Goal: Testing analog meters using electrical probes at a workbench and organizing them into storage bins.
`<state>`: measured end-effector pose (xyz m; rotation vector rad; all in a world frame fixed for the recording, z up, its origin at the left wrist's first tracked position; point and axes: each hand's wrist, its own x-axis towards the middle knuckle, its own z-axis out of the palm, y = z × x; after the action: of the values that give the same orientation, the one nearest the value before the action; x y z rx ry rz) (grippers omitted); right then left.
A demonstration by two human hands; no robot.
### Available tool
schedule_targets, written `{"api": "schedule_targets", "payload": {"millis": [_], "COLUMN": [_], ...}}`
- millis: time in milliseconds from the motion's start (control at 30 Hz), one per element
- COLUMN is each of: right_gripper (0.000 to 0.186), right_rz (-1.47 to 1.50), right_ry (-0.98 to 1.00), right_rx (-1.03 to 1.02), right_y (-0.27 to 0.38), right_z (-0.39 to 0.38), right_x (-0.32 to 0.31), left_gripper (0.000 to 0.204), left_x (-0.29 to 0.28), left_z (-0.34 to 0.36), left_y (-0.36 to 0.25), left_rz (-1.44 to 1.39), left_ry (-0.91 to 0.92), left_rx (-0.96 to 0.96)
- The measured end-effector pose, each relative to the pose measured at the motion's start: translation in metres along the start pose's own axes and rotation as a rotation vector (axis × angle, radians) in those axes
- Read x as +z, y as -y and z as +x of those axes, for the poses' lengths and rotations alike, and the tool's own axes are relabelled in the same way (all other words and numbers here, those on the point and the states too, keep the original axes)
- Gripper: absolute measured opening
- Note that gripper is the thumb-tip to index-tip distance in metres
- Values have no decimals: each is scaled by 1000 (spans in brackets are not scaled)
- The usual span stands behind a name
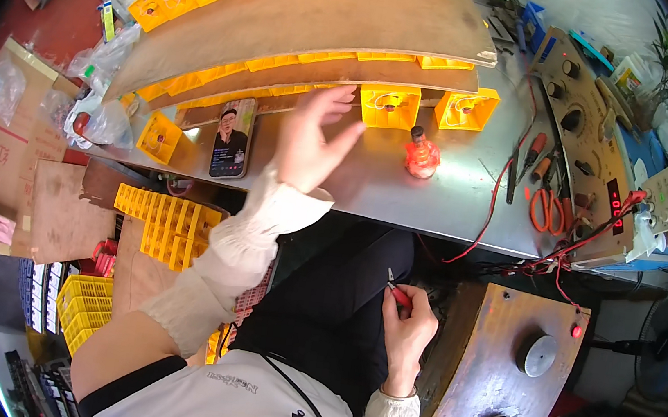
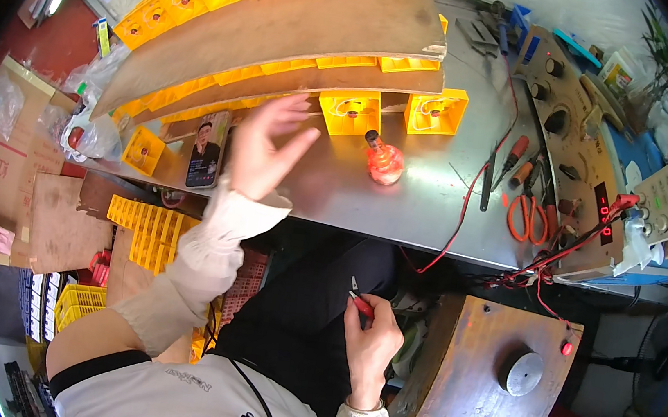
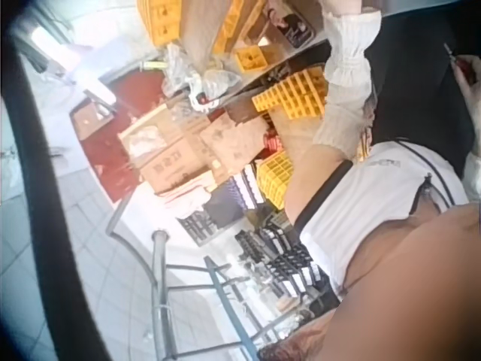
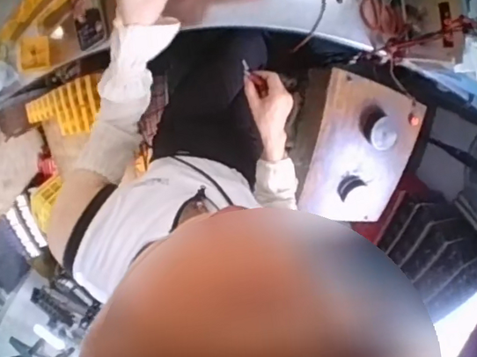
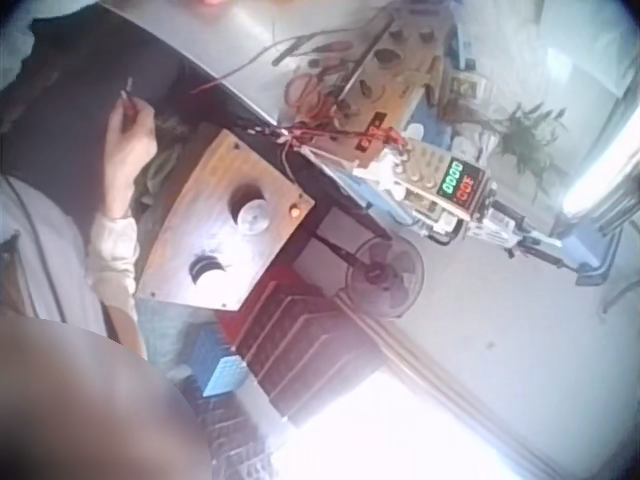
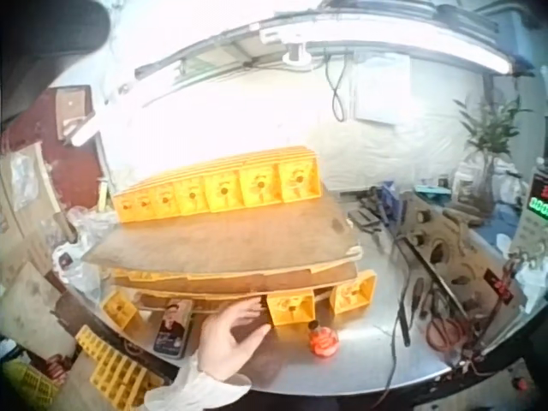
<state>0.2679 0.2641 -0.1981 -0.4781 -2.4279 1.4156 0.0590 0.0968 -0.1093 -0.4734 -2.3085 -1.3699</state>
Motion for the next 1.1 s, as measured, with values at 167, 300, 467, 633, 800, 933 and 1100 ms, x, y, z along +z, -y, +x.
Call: {"api": "schedule_targets", "payload": {"millis": [167,300,467,633,800,933,1100], "right_gripper": [16,15,15,14,13,14,14], "right_rz": [-4,2,-12,-40,-40,-36,-66], "right_ry": [7,34,71,69,70,25,25], "right_rx": [0,-50,-78,42,-12,-50,-17], "right_y": [-2,1,1,-14,-30,-24,-15], "right_z": [4,8,3,-10,-10,-4,-4], "right_x": [-3,6,15,8,2,1,-1], "left_gripper": [41,55,42,42,29,25,25], "left_x": [-67,-87,-59,-19,-25,-44,-70], "left_z": [69,194,273,276,292,314,281], "left_y": [-75,-94,-29,-2,15,32,2], "left_rz": [393,672,819,911,756,621,360], "left_ry": [-184,115,292,34,-103,-115,145], "left_rx": [558,656,1046,598,552,511,639]}}
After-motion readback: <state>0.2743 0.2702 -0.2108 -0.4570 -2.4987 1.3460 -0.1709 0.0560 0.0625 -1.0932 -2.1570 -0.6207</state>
